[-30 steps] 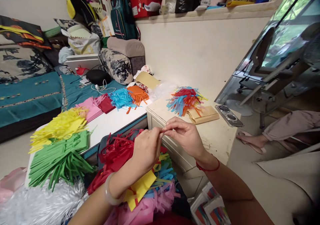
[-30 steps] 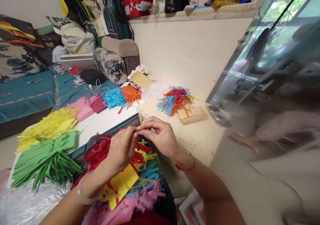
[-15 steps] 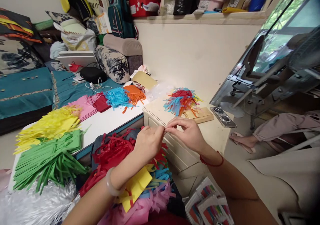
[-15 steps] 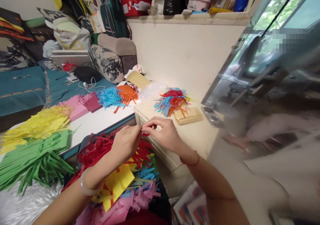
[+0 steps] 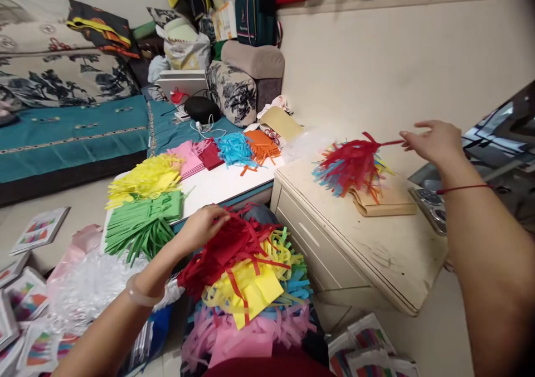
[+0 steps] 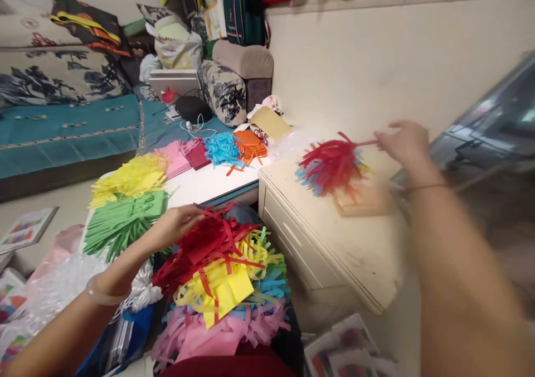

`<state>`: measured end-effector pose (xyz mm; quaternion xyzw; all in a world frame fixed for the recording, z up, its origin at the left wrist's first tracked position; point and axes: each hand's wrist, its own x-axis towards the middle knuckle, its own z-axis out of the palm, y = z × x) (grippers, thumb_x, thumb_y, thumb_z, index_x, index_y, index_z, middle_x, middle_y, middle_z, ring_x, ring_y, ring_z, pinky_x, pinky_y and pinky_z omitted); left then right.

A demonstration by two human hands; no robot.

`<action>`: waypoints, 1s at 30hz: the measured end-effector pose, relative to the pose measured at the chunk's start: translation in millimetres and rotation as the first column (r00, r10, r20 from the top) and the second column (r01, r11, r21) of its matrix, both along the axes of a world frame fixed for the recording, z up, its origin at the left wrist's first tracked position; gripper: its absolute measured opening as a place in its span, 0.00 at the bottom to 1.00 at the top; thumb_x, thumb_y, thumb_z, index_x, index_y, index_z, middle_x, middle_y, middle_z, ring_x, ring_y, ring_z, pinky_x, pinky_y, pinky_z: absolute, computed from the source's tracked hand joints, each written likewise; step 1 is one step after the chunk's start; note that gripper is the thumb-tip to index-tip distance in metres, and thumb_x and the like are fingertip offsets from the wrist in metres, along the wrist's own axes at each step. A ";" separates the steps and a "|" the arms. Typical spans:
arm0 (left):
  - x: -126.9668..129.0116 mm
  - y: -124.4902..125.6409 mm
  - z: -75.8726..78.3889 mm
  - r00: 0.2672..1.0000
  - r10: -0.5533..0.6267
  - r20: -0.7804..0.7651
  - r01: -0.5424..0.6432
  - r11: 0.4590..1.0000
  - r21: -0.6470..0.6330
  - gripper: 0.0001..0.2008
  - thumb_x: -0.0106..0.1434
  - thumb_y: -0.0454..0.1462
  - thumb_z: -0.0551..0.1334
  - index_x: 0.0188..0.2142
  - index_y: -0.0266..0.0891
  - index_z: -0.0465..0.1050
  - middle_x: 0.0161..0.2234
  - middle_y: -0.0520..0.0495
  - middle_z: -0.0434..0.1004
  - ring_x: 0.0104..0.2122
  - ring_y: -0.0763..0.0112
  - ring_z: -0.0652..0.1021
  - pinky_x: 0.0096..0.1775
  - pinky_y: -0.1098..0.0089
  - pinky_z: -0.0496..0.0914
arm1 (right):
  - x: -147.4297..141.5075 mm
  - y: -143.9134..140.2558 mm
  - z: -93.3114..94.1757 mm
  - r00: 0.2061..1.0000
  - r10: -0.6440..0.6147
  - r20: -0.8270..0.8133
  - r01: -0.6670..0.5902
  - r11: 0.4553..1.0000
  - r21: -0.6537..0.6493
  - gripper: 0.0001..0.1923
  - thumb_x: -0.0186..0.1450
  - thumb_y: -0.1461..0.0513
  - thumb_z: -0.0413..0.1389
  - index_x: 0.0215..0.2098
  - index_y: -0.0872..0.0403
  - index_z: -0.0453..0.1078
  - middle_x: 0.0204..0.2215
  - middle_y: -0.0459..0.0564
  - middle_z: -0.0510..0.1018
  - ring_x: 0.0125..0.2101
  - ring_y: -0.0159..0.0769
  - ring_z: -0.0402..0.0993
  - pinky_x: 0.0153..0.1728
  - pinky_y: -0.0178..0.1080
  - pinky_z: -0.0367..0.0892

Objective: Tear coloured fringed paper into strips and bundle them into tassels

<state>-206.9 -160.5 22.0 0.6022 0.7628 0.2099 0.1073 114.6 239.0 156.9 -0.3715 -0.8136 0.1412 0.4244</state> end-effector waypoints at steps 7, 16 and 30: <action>28.5 -23.5 -42.1 0.997 -0.040 -0.071 0.023 0.975 -0.222 0.35 0.59 0.57 0.55 0.53 0.31 0.68 0.50 0.32 0.73 0.49 0.51 0.73 0.51 0.57 0.64 | -110.4 -154.3 -74.8 0.812 0.425 0.400 -0.406 0.904 -0.135 0.11 0.62 0.63 0.57 0.42 0.56 0.76 0.34 0.54 0.81 0.32 0.39 0.76 0.34 0.38 0.66; 119.7 -50.8 -55.0 0.977 -0.188 -0.096 0.146 0.929 -0.339 0.34 0.57 0.38 0.56 0.62 0.26 0.55 0.55 0.29 0.67 0.52 0.50 0.69 0.55 0.53 0.61 | -178.9 -237.8 -172.1 0.515 0.790 0.333 -0.709 0.611 -0.352 0.16 0.63 0.71 0.52 0.47 0.58 0.73 0.45 0.55 0.77 0.46 0.37 0.73 0.49 0.39 0.65; 146.8 -66.2 -58.7 0.951 -0.308 -0.010 0.276 0.865 -0.420 0.36 0.57 0.37 0.54 0.64 0.27 0.51 0.58 0.27 0.62 0.56 0.47 0.67 0.57 0.50 0.60 | -235.8 -286.1 -193.6 0.133 0.744 0.654 -0.721 0.526 -0.452 0.08 0.50 0.66 0.65 0.29 0.56 0.75 0.27 0.52 0.80 0.33 0.43 0.75 0.40 0.42 0.61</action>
